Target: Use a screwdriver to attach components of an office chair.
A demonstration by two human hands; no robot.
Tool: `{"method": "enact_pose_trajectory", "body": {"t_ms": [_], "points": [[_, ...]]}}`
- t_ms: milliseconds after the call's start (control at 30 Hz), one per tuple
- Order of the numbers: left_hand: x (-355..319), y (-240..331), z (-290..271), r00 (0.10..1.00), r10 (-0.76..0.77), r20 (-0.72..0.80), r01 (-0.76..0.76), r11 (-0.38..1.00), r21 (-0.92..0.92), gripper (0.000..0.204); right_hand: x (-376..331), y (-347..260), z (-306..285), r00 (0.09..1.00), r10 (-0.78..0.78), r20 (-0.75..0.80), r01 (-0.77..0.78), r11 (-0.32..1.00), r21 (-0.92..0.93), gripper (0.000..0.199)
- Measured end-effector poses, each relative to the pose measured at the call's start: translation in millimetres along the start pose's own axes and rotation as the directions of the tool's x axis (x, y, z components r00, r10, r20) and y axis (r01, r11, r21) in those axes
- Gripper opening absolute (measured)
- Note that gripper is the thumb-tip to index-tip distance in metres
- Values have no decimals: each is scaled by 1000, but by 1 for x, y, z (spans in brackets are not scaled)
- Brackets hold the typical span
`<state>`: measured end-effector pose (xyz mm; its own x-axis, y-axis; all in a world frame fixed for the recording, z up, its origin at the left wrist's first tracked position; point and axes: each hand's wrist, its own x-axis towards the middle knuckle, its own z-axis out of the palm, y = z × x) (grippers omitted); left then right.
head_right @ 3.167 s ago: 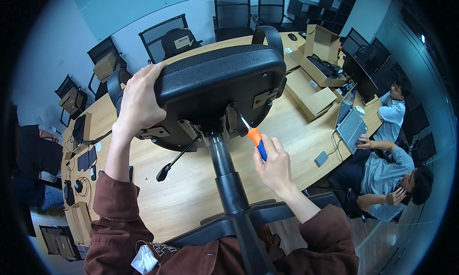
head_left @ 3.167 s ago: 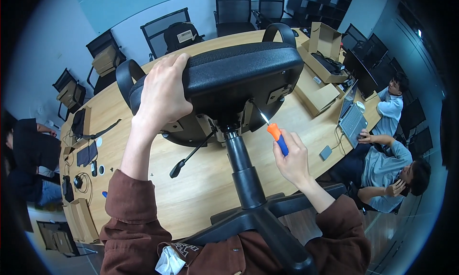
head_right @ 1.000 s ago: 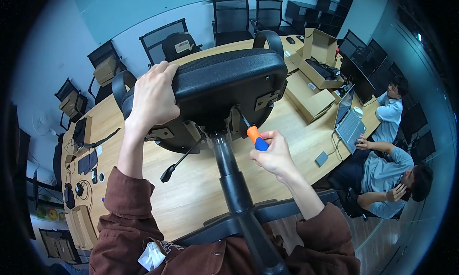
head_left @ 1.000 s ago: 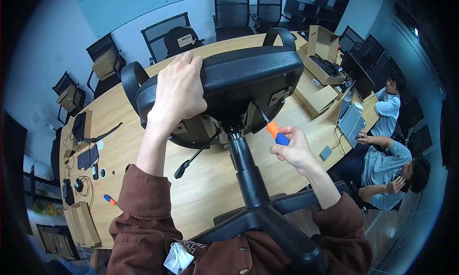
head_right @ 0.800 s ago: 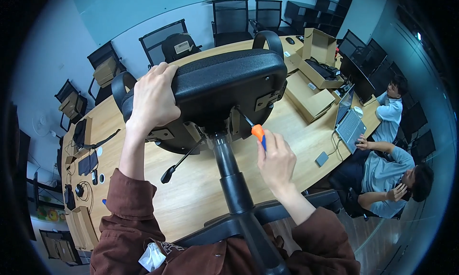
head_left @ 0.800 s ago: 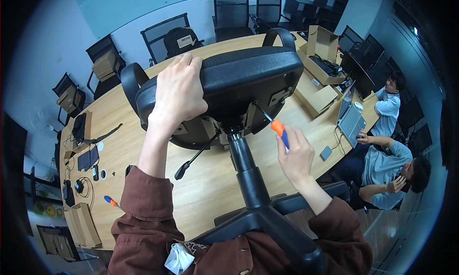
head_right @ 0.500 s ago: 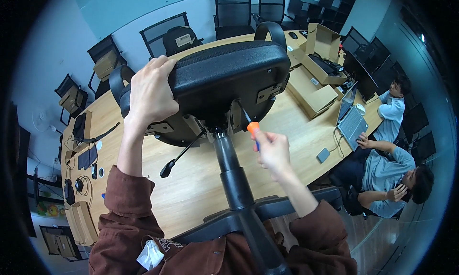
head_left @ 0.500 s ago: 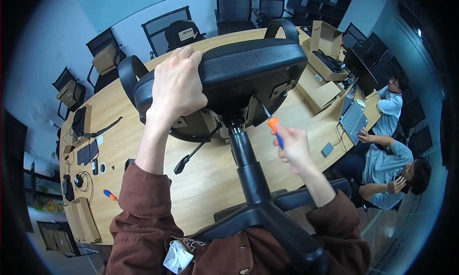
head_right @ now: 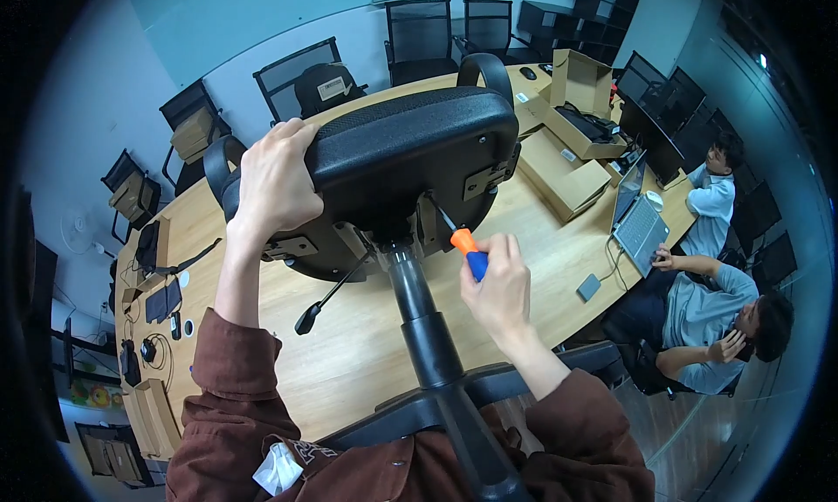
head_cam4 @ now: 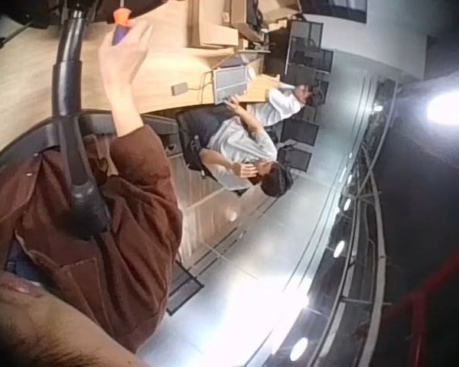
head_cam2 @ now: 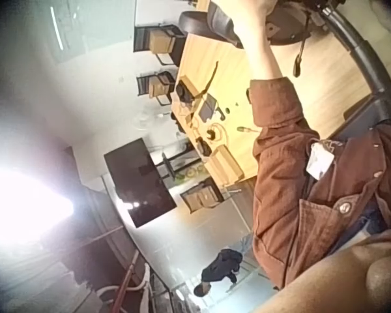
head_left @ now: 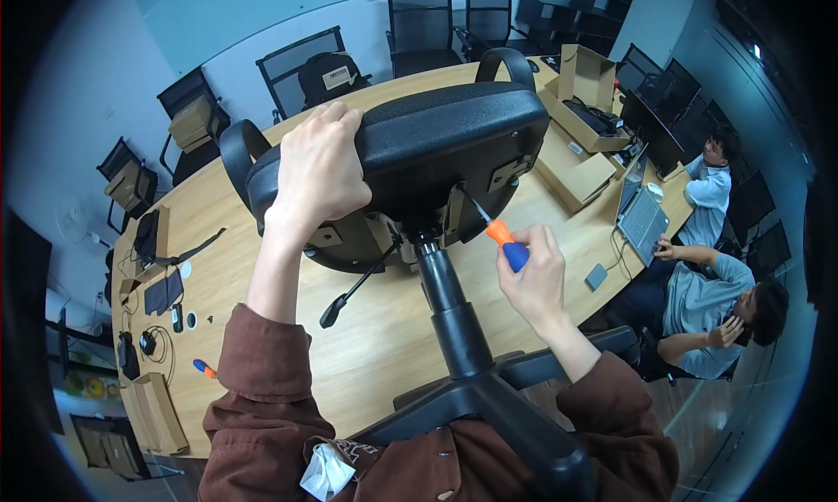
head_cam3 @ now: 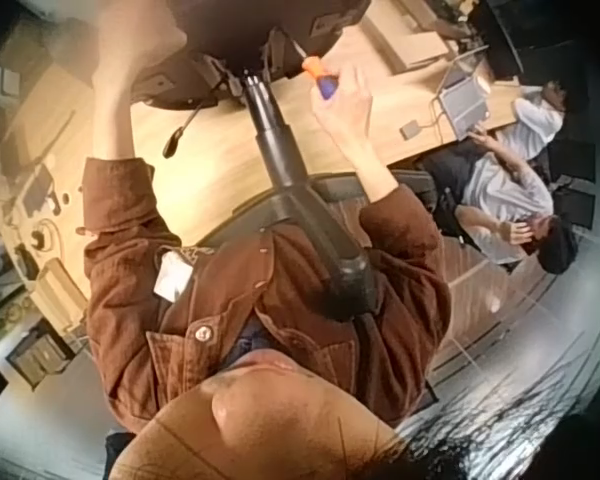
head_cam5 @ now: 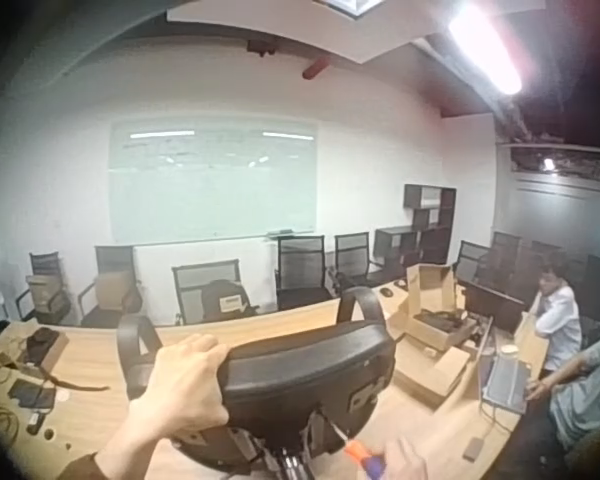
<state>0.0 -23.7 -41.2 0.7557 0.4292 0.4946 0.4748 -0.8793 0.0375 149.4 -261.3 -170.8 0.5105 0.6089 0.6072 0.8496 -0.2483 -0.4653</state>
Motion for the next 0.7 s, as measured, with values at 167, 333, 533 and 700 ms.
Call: {"method": "enact_pose_trajectory", "body": {"t_ms": [167,333,533,700], "points": [[0,0,0,1000,7,-5,-7,1000,-5,53,-1,-3,11,998,-60,-9,57,977,-205,21],[0,1,0,999,-18,27,18,1000,-8,53,19,0,1,717,516,469,-666,706,241,29],[1,0,-1,1000,-9,2,9,1000,12,52,34,9,-17,273,329,904,-927,-161,339,37],[1,1,-2,1000,1,-3,-1,1000,-1,52,19,7,-9,582,523,622,-813,356,461,27]]}}
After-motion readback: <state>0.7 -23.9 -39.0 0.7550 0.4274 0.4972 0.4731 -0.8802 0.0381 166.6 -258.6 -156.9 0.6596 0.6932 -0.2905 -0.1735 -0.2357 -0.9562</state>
